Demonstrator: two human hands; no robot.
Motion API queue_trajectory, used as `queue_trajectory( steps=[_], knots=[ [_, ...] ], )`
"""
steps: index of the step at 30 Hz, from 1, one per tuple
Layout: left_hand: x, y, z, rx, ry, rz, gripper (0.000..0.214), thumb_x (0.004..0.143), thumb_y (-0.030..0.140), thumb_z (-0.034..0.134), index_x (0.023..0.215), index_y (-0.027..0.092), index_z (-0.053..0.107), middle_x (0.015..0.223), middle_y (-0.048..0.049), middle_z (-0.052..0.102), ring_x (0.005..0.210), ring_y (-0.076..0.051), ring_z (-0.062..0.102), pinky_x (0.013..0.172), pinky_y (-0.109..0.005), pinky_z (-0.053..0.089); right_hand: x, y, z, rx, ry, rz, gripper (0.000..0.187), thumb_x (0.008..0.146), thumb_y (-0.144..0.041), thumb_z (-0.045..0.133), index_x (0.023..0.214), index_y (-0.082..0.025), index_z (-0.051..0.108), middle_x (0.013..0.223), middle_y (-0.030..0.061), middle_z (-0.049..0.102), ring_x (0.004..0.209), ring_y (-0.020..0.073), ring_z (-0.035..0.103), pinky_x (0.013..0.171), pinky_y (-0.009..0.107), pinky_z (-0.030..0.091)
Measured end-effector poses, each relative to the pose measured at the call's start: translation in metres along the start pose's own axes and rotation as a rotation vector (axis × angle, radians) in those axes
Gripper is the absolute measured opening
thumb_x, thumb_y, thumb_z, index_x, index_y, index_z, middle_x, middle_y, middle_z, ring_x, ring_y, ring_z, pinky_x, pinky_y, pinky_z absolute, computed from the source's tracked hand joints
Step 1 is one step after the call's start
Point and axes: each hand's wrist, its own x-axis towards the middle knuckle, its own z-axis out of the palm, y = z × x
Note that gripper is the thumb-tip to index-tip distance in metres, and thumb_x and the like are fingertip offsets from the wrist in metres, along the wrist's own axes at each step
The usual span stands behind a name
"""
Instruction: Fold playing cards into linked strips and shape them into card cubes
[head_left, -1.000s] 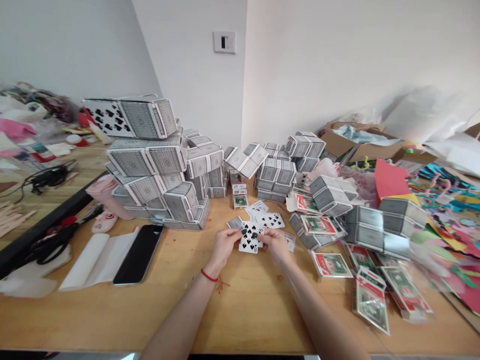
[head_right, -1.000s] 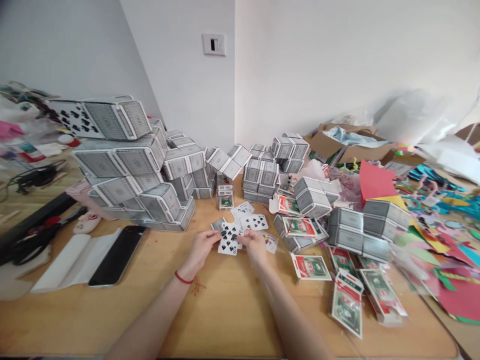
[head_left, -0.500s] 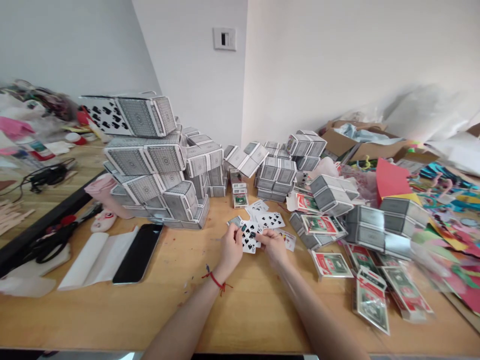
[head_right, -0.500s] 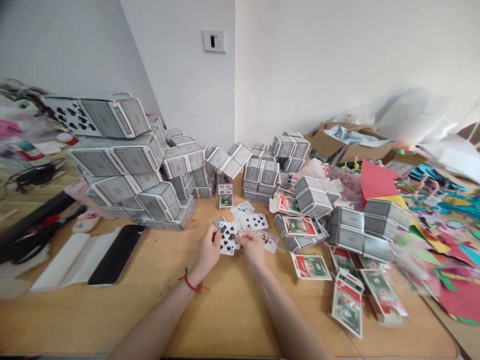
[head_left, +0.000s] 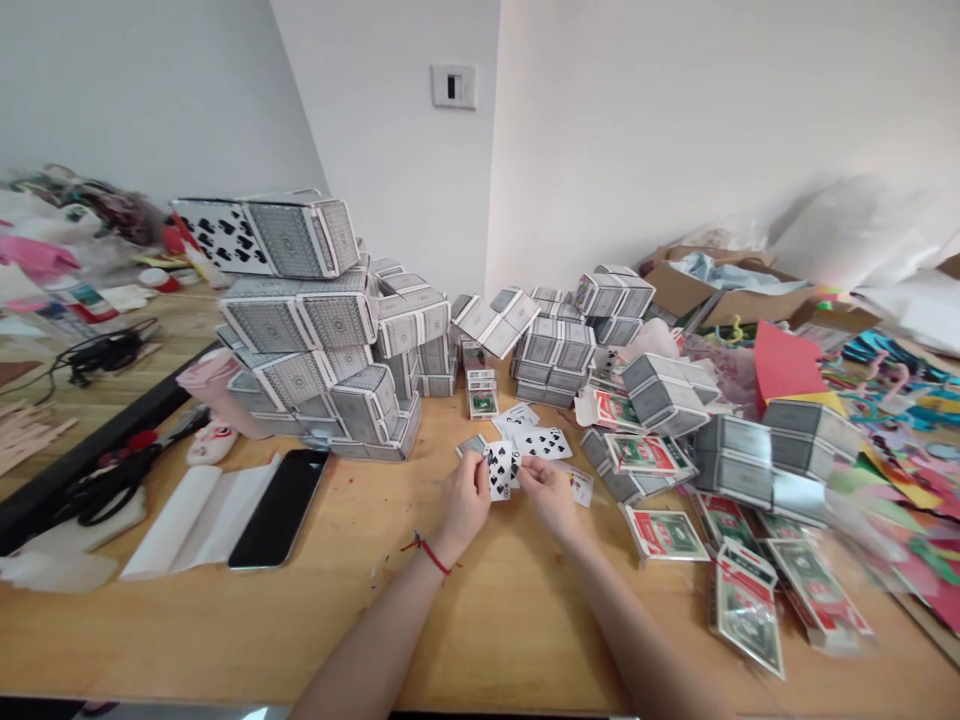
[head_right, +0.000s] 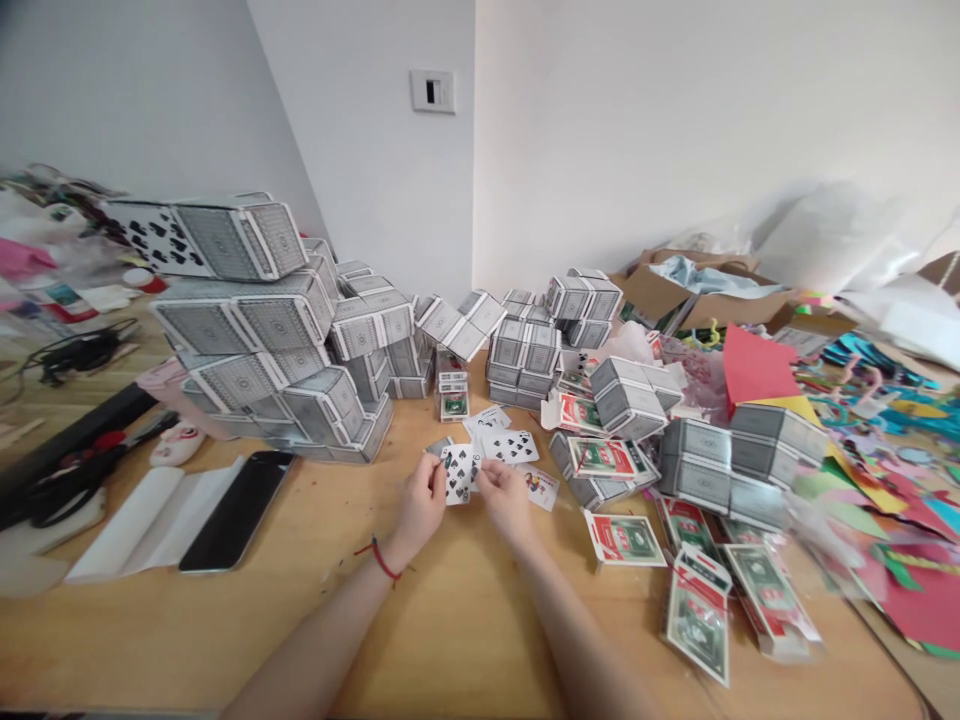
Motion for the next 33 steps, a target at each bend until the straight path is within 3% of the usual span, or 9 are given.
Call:
queue_trajectory(
  steps=[7, 11, 16, 20, 23, 26, 29, 33],
  knots=[
    [-0.009, 0.011, 0.005, 0.14, 0.011, 0.317, 0.017, 0.087, 0.021, 0.034, 0.076, 0.018, 0.046, 0.062, -0.0015, 0.053, 0.058, -0.013, 0.053, 0.054, -0.022, 0.038, -0.009, 0.008, 0.012, -0.5, 0.268, -0.204, 0.027, 0.075, -0.038, 0.048, 0.074, -0.014, 0.06, 0.064, 0.0068, 0.066, 0.055, 0.0171, 0.058, 0.053, 0.025, 0.041],
    [-0.008, 0.017, 0.002, 0.189, 0.004, 0.412, 0.02, 0.088, 0.019, 0.032, 0.073, 0.017, 0.046, 0.062, -0.0025, 0.053, 0.059, -0.013, 0.053, 0.057, -0.024, 0.041, -0.013, 0.005, 0.014, -0.558, 0.287, -0.237, 0.029, 0.078, -0.04, 0.045, 0.074, -0.016, 0.06, 0.064, 0.0069, 0.066, 0.055, 0.0171, 0.058, 0.051, 0.024, 0.04],
    [-0.009, 0.021, 0.0, 0.189, -0.047, 0.489, 0.025, 0.086, 0.014, 0.031, 0.065, 0.019, 0.043, 0.056, -0.001, 0.049, 0.054, -0.013, 0.049, 0.055, -0.024, 0.038, -0.009, 0.002, 0.008, -0.53, 0.336, -0.215, 0.034, 0.077, -0.043, 0.047, 0.061, -0.015, 0.058, 0.053, 0.0031, 0.059, 0.048, 0.0133, 0.05, 0.047, 0.022, 0.035],
    [-0.01, 0.015, 0.001, 0.112, -0.014, 0.339, 0.02, 0.085, 0.016, 0.034, 0.067, 0.019, 0.044, 0.057, -0.0002, 0.049, 0.055, -0.012, 0.049, 0.053, -0.022, 0.036, -0.003, -0.002, 0.002, -0.342, 0.272, -0.145, 0.036, 0.073, -0.047, 0.052, 0.055, -0.016, 0.055, 0.047, -0.0009, 0.052, 0.046, 0.0109, 0.044, 0.046, 0.022, 0.035],
    [-0.006, 0.008, 0.0, 0.012, 0.048, 0.104, 0.015, 0.084, 0.019, 0.036, 0.072, 0.019, 0.044, 0.057, 0.0017, 0.048, 0.052, -0.011, 0.047, 0.049, -0.021, 0.034, 0.0, -0.008, -0.003, 0.063, 0.033, 0.039, 0.029, 0.067, -0.044, 0.062, 0.06, -0.016, 0.058, 0.052, -0.0018, 0.054, 0.049, 0.011, 0.049, 0.052, 0.024, 0.042],
    [-0.001, 0.004, -0.004, -0.083, 0.08, -0.02, 0.013, 0.083, 0.02, 0.035, 0.074, 0.019, 0.043, 0.057, 0.0032, 0.045, 0.05, -0.01, 0.045, 0.047, -0.02, 0.032, 0.0, -0.009, -0.009, 0.369, -0.151, 0.207, 0.022, 0.062, -0.033, 0.071, 0.074, -0.016, 0.063, 0.063, 0.0004, 0.062, 0.058, 0.012, 0.057, 0.061, 0.026, 0.047],
    [0.001, 0.007, -0.007, -0.142, 0.052, -0.039, 0.013, 0.083, 0.022, 0.035, 0.072, 0.019, 0.042, 0.057, 0.0035, 0.044, 0.05, -0.009, 0.044, 0.047, -0.019, 0.031, 0.0, -0.005, -0.013, 0.448, -0.179, 0.276, 0.023, 0.059, -0.023, 0.073, 0.081, -0.018, 0.065, 0.068, 0.0004, 0.065, 0.06, 0.0112, 0.06, 0.061, 0.025, 0.048],
    [-0.001, 0.011, -0.007, -0.171, 0.008, -0.049, 0.015, 0.083, 0.023, 0.036, 0.07, 0.019, 0.042, 0.054, 0.0043, 0.042, 0.048, -0.008, 0.042, 0.046, -0.019, 0.031, -0.001, -0.001, -0.01, 0.407, -0.169, 0.282, 0.024, 0.058, -0.023, 0.073, 0.079, -0.019, 0.065, 0.066, 0.0009, 0.066, 0.06, 0.0135, 0.061, 0.059, 0.026, 0.048]
  ],
)
